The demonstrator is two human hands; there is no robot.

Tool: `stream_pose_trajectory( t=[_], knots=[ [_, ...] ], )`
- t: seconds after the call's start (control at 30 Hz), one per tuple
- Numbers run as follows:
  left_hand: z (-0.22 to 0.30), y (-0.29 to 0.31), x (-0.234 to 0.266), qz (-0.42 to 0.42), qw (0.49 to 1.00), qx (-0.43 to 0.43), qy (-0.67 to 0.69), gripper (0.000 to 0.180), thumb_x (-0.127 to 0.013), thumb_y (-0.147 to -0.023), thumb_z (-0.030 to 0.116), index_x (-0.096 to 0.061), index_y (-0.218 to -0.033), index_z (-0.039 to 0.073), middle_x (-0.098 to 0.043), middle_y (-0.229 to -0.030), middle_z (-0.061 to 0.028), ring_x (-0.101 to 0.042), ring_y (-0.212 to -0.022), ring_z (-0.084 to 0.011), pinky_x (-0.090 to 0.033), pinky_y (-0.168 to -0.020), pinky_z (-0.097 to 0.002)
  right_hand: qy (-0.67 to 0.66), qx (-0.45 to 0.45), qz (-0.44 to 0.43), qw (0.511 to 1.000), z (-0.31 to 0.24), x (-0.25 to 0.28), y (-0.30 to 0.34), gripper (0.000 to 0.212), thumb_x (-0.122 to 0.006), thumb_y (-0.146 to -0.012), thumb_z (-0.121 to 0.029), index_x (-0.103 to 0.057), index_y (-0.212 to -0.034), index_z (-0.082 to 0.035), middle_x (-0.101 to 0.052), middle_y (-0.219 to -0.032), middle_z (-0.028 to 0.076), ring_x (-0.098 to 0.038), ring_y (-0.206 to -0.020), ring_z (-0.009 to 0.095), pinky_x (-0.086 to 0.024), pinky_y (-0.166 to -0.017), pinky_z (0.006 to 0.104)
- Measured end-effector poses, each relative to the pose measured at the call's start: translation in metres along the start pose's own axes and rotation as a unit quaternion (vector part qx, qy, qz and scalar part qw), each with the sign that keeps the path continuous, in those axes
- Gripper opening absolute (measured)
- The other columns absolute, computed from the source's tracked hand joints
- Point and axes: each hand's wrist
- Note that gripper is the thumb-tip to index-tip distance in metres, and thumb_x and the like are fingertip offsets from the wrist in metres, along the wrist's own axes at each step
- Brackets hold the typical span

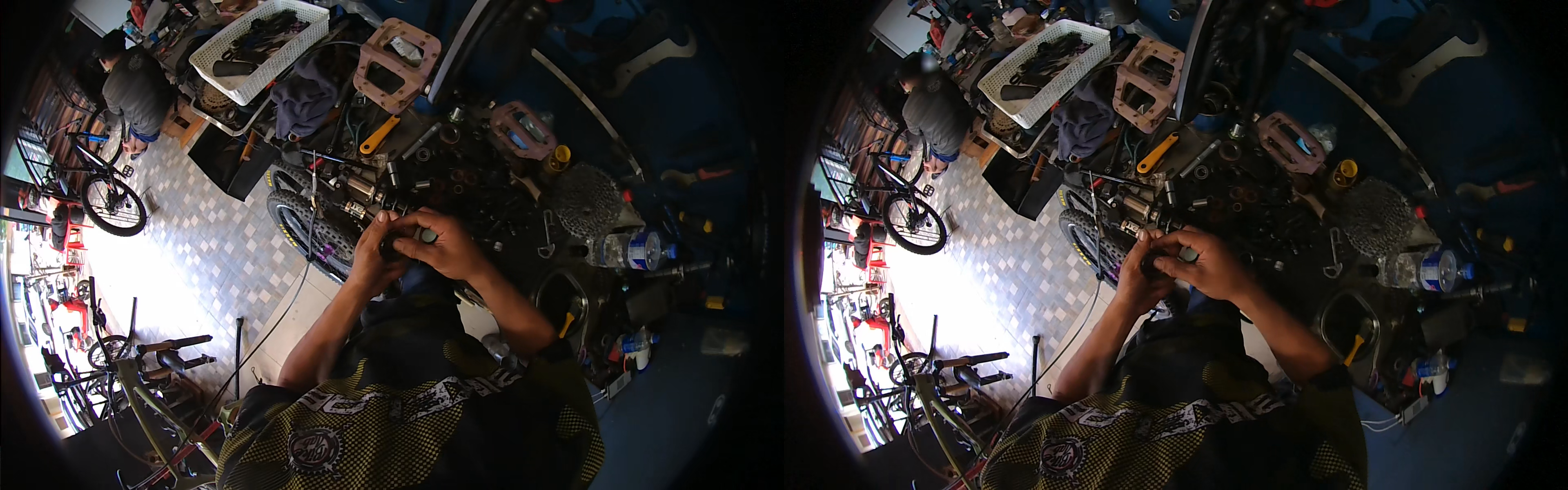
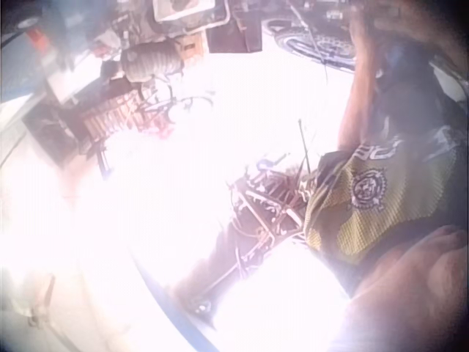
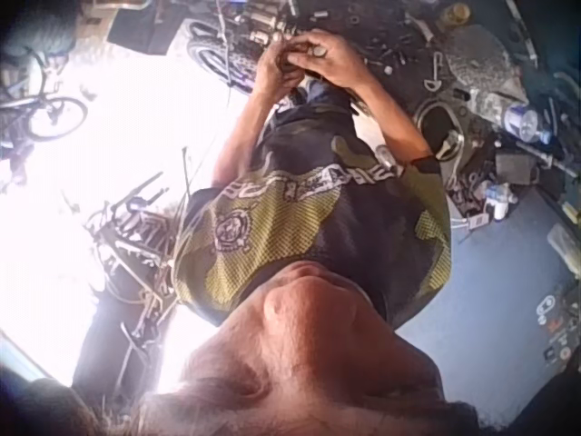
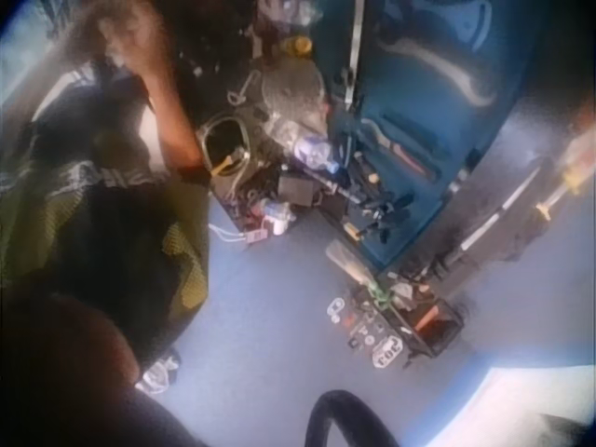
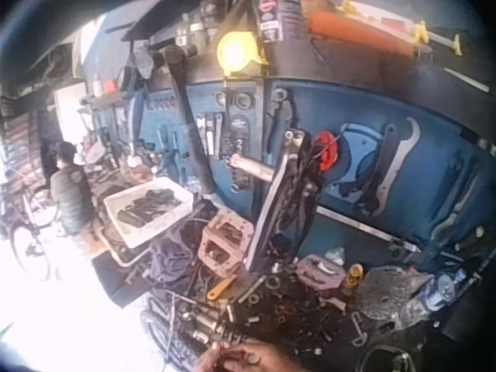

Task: The person assembles a bicycle hub by inserting bearings and washers into the hub shell, using a grease syringe to apply lubricant, and wiping the components with a cloth. The assembly is performed at a workbench in a bicycle repair shop.

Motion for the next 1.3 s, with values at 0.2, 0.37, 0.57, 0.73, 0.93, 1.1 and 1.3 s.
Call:
stream_pose_trajectory(
  t=[0.2,0.37,0.57,0.73,0.93,1.1,1.3],
  knots=[
    [-0.014,-0.013,0.013,0.033,0.998,0.035,-0.050,0.046,-0.046,-0.110,0.058,-0.057,-0.124,0.015,-0.057,-0.082,-0.0009,-0.039,-0.048,-0.0087,-0.030,-0.043,-0.0254,0.127,-0.020,0.068,0.989,0.030,0.014,-0.007,0.023,-0.077,-0.093,-0.011,-0.075,-0.115,-0.005,-0.077,-0.104,0.011,-0.073,-0.095,0.017,-0.056,-0.082,0.0334],
    [-0.010,-0.010,0.019,0.071,0.992,-0.001,-0.105,0.044,-0.047,-0.111,0.054,-0.053,-0.127,0.014,-0.062,-0.087,-0.0043,-0.043,-0.057,-0.0100,-0.035,-0.049,-0.0265,0.253,-0.086,0.230,0.936,0.092,0.100,-0.043,0.025,-0.076,-0.091,-0.017,-0.072,-0.115,-0.011,-0.076,-0.094,0.009,-0.075,-0.087,0.021,-0.057,-0.076,0.0354],
    [-0.011,0.002,0.050,0.032,0.988,-0.018,-0.149,0.027,-0.050,-0.114,0.036,-0.056,-0.122,0.011,-0.062,-0.088,-0.0031,-0.043,-0.058,-0.0090,-0.034,-0.050,-0.0257,0.547,-0.035,0.275,0.790,0.139,0.168,-0.071,0.022,-0.077,-0.095,-0.026,-0.073,-0.112,-0.012,-0.073,-0.100,0.007,-0.071,-0.099,0.029,-0.056,-0.083,0.0453],
    [-0.015,0.009,0.059,0.022,0.987,-0.035,-0.153,0.022,-0.052,-0.113,0.030,-0.058,-0.118,0.009,-0.061,-0.090,-0.0010,-0.043,-0.059,-0.0064,-0.032,-0.050,-0.0233,0.575,-0.104,0.140,0.800,0.148,0.171,-0.092,0.020,-0.074,-0.098,-0.025,-0.073,-0.116,-0.015,-0.069,-0.105,0.013,-0.068,-0.110,0.032,-0.055,-0.088,0.0492],
    [-0.006,0.014,0.054,0.043,0.983,-0.046,-0.170,0.020,-0.054,-0.113,0.029,-0.060,-0.114,0.009,-0.061,-0.091,0.0002,-0.043,-0.060,-0.0047,-0.032,-0.050,-0.0215,0.545,-0.068,0.210,0.809,0.172,0.190,-0.089,0.026,-0.076,-0.097,-0.023,-0.071,-0.120,-0.013,-0.070,-0.117,0.017,-0.067,-0.113,0.036,-0.056,-0.089,0.0504],
    [-0.003,0.015,0.060,0.024,0.983,-0.050,-0.174,0.022,-0.054,-0.113,0.028,-0.061,-0.112,0.008,-0.061,-0.088,-0.0002,-0.044,-0.060,-0.0051,-0.034,-0.051,-0.0218,0.631,-0.147,0.168,0.743,0.162,0.199,-0.077,0.028,-0.081,-0.090,-0.024,-0.073,-0.110,-0.006,-0.074,-0.108,0.015,-0.072,-0.099,0.034,-0.058,-0.082,0.0478],
    [0.002,0.011,0.060,-0.017,0.973,-0.063,-0.219,0.024,-0.053,-0.113,0.028,-0.063,-0.111,0.006,-0.071,-0.098,-0.0051,-0.055,-0.065,-0.0085,-0.045,-0.058,-0.0247,0.628,0.077,0.302,0.713,0.132,0.200,-0.059,0.023,-0.082,-0.084,-0.020,-0.077,-0.104,-0.009,-0.077,-0.095,0.011,-0.074,-0.087,0.030,-0.059,-0.077,0.0451]
  ],
)
Point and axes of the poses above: each hand's wrist, its own y-axis away from the middle knuckle, its own x-axis out of the back of the hand, z = x × y
